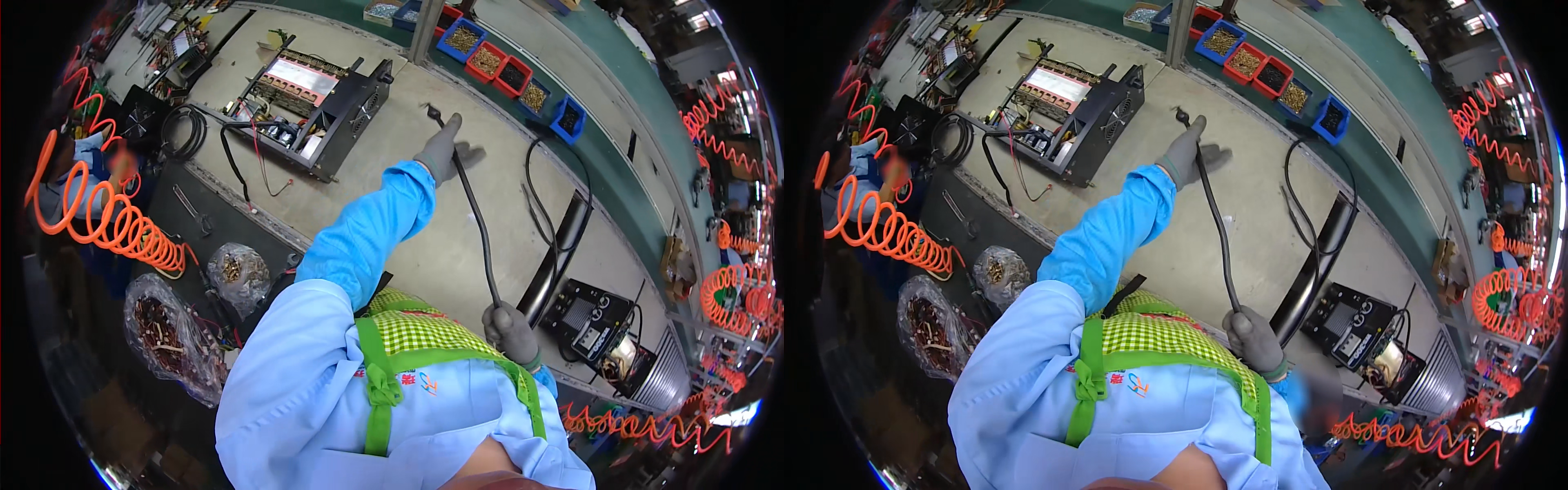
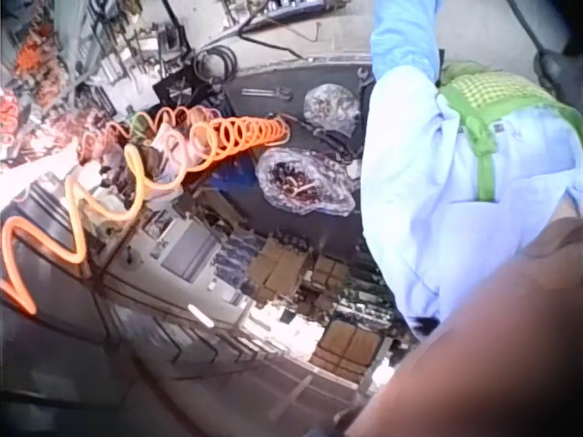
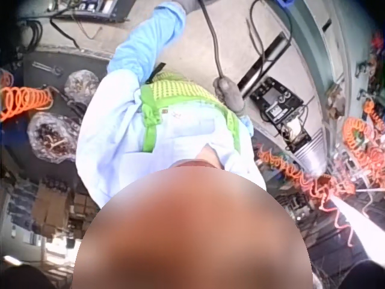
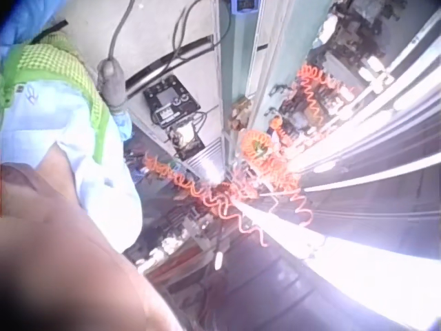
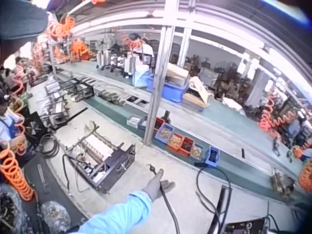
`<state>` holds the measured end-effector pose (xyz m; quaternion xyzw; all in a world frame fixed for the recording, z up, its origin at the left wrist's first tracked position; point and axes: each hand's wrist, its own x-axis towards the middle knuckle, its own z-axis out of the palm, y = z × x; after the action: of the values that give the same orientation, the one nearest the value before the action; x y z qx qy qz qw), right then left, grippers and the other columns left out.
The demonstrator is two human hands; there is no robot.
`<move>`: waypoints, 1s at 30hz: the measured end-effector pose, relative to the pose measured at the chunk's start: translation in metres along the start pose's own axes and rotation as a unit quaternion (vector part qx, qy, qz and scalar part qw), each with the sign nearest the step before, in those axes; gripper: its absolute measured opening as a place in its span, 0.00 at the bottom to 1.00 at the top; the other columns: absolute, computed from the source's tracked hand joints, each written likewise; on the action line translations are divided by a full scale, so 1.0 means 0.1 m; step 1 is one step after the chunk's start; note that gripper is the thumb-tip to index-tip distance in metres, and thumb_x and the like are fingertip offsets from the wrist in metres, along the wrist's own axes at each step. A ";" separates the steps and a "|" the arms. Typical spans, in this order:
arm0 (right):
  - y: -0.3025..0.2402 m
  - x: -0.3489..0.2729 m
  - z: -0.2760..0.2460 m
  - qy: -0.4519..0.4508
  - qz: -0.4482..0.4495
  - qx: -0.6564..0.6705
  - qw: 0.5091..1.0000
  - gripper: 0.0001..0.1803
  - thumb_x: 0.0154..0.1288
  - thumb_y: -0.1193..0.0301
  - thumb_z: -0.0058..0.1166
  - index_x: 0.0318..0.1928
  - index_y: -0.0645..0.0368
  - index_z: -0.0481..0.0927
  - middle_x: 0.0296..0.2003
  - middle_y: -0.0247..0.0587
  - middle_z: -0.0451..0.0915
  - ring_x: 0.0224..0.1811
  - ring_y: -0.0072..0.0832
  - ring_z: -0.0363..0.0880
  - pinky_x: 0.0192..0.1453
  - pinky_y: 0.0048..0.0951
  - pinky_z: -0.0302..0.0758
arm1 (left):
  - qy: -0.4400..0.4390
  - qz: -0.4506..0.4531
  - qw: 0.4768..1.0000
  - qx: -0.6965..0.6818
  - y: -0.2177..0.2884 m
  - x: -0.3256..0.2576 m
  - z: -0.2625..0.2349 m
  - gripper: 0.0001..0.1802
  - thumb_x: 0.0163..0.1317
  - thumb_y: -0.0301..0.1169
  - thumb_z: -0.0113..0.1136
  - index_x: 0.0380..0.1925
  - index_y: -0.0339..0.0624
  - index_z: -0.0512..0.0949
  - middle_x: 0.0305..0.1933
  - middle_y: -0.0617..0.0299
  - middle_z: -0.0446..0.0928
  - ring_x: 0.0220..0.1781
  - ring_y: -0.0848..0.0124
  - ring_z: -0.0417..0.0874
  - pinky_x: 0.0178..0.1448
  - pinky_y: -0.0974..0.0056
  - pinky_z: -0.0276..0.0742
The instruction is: The person repairs an open electronic device on a workbench. They use pliers to strip and connect wires, then use a pneumatic screwdriver to tighten screws on the device's casing. The person also moves the device and handles a power cord during the process.
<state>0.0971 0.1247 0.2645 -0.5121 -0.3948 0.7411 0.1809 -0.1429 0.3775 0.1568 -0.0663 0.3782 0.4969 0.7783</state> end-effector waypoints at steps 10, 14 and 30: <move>0.59 0.85 -1.07 0.239 -0.077 -0.342 0.906 0.37 0.62 0.56 0.58 0.66 0.61 0.63 0.57 0.52 0.72 0.56 0.38 0.74 0.60 0.33 0.71 | -0.075 0.081 0.911 0.397 0.49 -1.03 -0.48 0.19 0.68 0.43 0.50 0.50 0.40 0.70 0.35 0.58 0.77 0.21 0.81 0.72 0.22 0.75 0.70; 0.61 1.38 -2.08 0.343 -0.047 -0.602 0.719 0.43 0.55 0.54 0.61 0.67 0.60 0.61 0.64 0.55 0.64 0.66 0.51 0.62 0.69 0.41 0.63 | 0.008 0.067 0.925 0.374 -0.16 -1.37 -0.93 0.21 0.69 0.44 0.48 0.54 0.41 0.71 0.34 0.59 0.76 0.23 0.78 0.75 0.27 0.74 0.72; 0.98 1.97 -2.85 0.252 -0.158 -0.617 0.729 0.19 0.62 0.60 0.47 0.45 0.62 0.72 0.37 0.58 0.78 0.42 0.50 0.79 0.48 0.49 0.75 | 0.150 0.228 0.927 0.256 -1.56 -2.82 -1.41 0.27 0.71 0.52 0.42 0.56 0.41 0.69 0.39 0.58 0.76 0.31 0.75 0.79 0.35 0.71 0.76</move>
<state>0.2864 0.3102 0.0207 -0.6089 -0.7803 0.1388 0.0322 -0.1503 0.0287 0.1997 0.1494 0.6095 0.5320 0.5685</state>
